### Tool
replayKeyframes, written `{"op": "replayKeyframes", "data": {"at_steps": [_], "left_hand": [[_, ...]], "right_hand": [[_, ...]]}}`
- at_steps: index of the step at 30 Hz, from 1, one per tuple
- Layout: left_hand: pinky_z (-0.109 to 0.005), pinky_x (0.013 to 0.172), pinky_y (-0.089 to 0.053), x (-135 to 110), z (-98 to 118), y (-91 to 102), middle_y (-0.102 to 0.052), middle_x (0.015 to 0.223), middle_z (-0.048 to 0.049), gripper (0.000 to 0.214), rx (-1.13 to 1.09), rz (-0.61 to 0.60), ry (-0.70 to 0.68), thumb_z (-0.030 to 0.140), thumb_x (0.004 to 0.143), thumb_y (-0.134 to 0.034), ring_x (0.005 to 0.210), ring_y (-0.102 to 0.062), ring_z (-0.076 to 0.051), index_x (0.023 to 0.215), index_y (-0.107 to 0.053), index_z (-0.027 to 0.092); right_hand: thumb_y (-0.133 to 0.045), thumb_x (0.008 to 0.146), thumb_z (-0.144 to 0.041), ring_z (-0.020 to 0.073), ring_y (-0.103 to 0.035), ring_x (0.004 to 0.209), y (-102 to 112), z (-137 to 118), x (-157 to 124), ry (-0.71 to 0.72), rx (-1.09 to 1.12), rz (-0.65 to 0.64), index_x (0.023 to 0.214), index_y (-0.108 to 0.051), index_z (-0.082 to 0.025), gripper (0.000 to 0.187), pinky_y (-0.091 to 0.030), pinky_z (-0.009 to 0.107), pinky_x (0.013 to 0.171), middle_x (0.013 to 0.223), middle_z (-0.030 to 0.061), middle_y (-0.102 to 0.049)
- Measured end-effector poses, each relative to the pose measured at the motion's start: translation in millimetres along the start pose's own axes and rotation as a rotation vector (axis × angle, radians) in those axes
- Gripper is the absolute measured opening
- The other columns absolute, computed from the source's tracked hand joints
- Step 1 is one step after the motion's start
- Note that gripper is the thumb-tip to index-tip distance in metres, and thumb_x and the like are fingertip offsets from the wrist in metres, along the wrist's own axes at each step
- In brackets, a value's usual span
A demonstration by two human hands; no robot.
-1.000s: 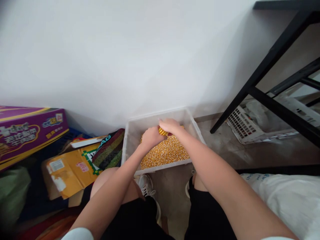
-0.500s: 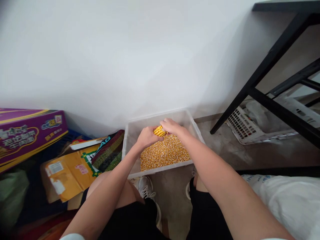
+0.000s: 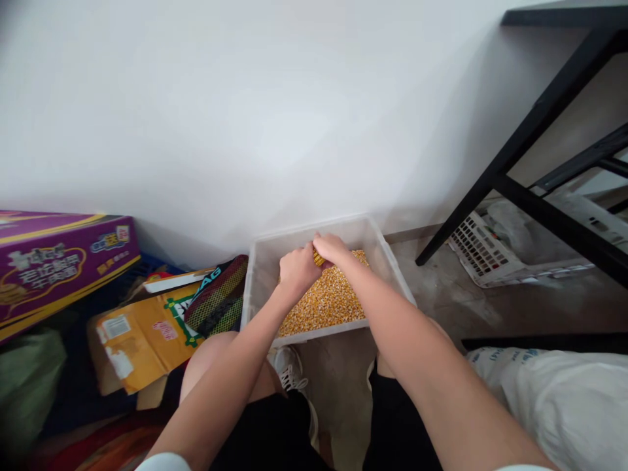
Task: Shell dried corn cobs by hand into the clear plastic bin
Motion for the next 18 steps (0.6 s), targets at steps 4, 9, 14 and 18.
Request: {"op": "replayKeyframes", "data": {"at_steps": [4,9,14,18], "left_hand": [[-0.036,0.071,-0.047,2,-7,8.4,-0.066,0.088,-0.0099,0.043,-0.021,0.025,-0.016,0.051,0.074,-0.054,0.082,-0.063,-0.027,0.105,-0.057,0.022],[-0.033,0.067,-0.047,3,-21,13.5,-0.067,0.083,-0.0045,0.039,-0.063,0.021,-0.099,0.044,0.068,-0.060,0.078,-0.063,-0.025,0.102,-0.060,0.027],[-0.030,0.065,-0.046,4,-25,5.1,-0.066,0.084,-0.0027,0.041,-0.098,-0.032,-0.142,0.042,0.065,-0.063,0.080,-0.063,-0.024,0.103,-0.059,0.029],[-0.032,0.071,-0.046,3,-19,1.8,-0.065,0.093,-0.0062,0.042,-0.020,-0.039,-0.086,0.036,0.071,-0.058,0.086,-0.062,-0.025,0.112,-0.052,0.026]], "right_hand": [[-0.026,0.092,-0.034,0.0183,-0.061,0.057,8,-16,-7,0.218,-0.201,0.104,0.075,-0.063,-0.011,0.046,-0.043,0.025,0.055,0.065,0.0126,-0.064],[-0.032,0.088,-0.031,0.0184,-0.061,0.062,14,-19,-10,0.366,-0.305,0.099,0.072,-0.062,-0.012,0.039,-0.041,0.023,0.054,0.067,0.0119,-0.066],[-0.027,0.090,-0.036,0.0188,-0.058,0.047,1,-1,-2,0.189,-0.062,-0.146,0.069,-0.058,-0.011,0.045,-0.044,0.026,0.047,0.051,0.0101,-0.059],[-0.019,0.092,-0.051,0.0192,-0.062,0.050,-6,12,3,-0.078,0.234,-0.277,0.078,-0.055,-0.012,0.055,-0.048,0.027,0.048,0.059,0.0100,-0.063]]}}
Point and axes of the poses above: each hand's wrist, its own x-axis towards the middle knuckle, its own y-axis out of the back of the hand, z = x × y, the point moved 5 cm from there along x, towards the middle knuckle
